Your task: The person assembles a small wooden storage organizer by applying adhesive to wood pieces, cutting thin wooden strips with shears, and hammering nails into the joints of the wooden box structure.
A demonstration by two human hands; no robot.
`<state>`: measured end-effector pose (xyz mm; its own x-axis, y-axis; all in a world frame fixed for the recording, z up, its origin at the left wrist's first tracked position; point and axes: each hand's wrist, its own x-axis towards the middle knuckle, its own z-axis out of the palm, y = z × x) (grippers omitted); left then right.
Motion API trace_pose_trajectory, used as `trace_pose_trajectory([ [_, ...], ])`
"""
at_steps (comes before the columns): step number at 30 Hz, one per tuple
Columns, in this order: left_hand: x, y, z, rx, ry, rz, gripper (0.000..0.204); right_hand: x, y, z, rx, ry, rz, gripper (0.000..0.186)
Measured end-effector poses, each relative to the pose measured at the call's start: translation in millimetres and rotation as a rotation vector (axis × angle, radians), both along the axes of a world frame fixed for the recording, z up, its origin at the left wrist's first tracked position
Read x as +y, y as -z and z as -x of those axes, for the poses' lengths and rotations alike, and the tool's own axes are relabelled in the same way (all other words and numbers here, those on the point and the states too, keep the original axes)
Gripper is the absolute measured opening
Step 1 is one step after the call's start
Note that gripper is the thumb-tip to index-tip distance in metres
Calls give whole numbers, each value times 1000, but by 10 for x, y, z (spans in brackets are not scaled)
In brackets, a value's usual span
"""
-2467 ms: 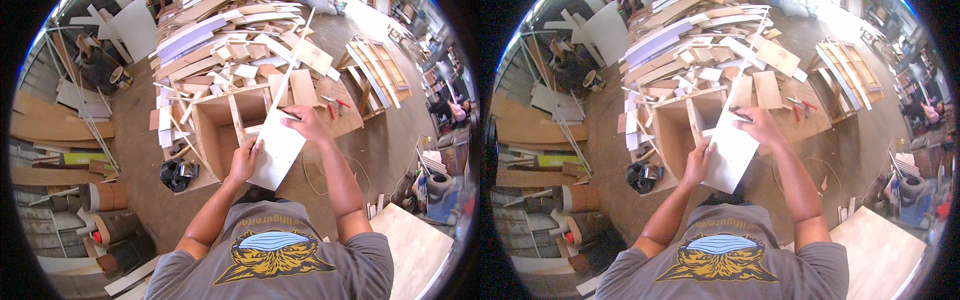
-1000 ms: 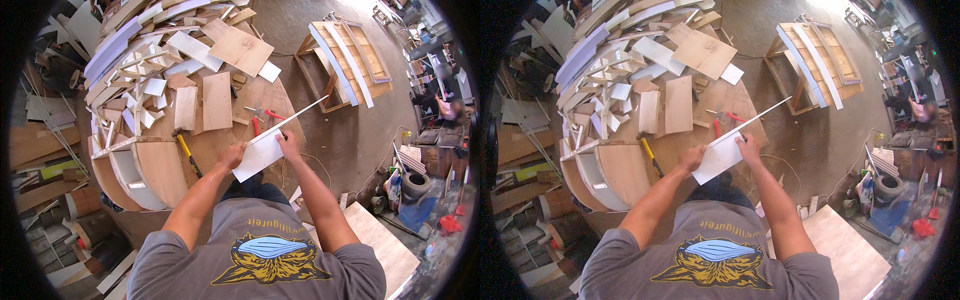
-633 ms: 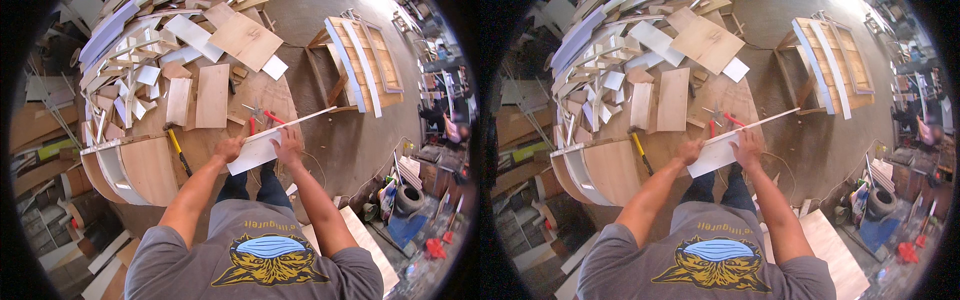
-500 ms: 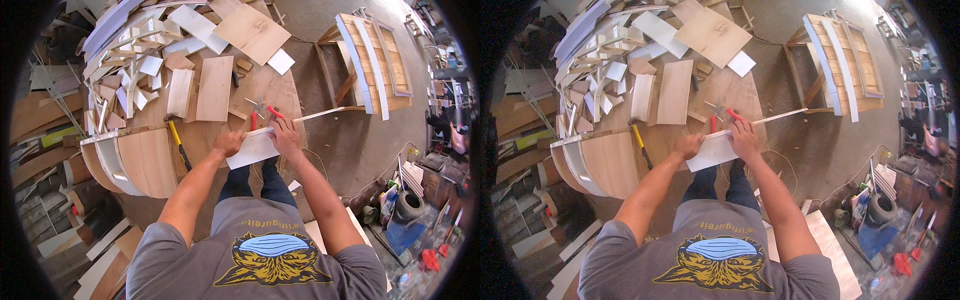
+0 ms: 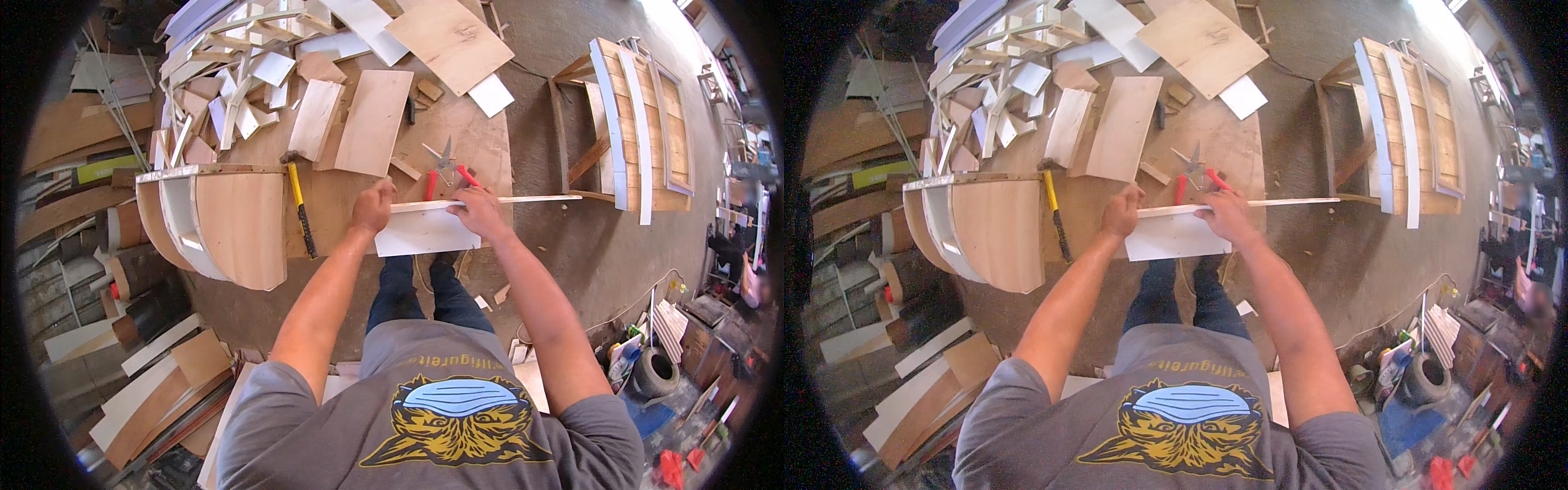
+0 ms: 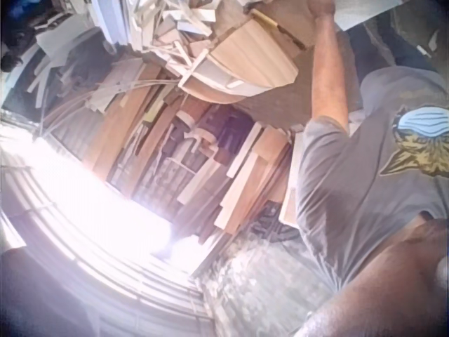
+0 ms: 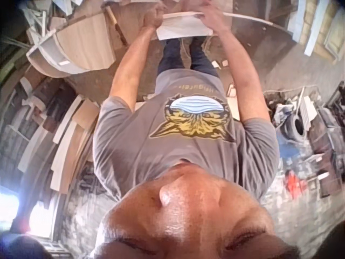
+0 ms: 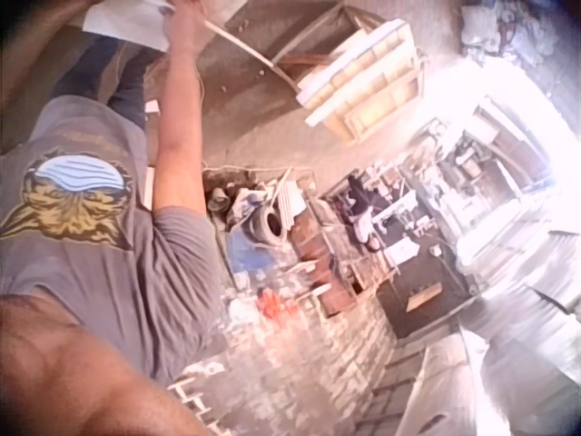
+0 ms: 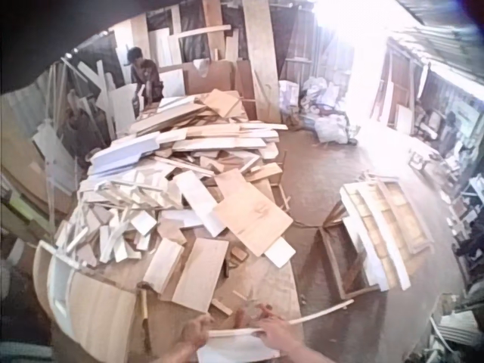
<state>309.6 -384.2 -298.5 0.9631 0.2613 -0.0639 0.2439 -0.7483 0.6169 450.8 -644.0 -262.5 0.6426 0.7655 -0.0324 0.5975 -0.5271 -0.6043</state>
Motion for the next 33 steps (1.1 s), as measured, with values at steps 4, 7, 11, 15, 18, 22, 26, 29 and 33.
trace_pose_trajectory([
  [4, -85, 210, 270, -106, -706, 728, 67, -42, 93, -15, 91, 27, 47, 27],
  [7, -309, 236, 396, -177, -850, 812, 66, -55, 86, -9, 87, 19, 37, 29],
  [11, -422, 255, 388, -397, -1114, 987, 56, 31, -114, -11, 130, -37, 96, 29],
  [15, -427, 138, 385, -289, -981, 850, 40, 59, -215, -1, 109, -47, 177, 30],
  [18, -411, 84, 358, -139, -969, 794, 32, 52, -207, -4, 99, -49, 190, 29],
  [22, -494, 53, 282, -284, -927, 671, 33, 17, -134, -28, 129, -58, 187, 29],
  [26, -424, 132, 345, -201, -792, 469, 27, -12, -50, -7, 133, -76, 151, 27],
  [29, -520, -179, 138, -311, -537, -12, 21, -52, -60, 11, 89, -67, 108, 25],
  [33, -744, -508, -124, -364, -156, -372, 23, -27, -73, -8, 93, -58, 46, 23],
])
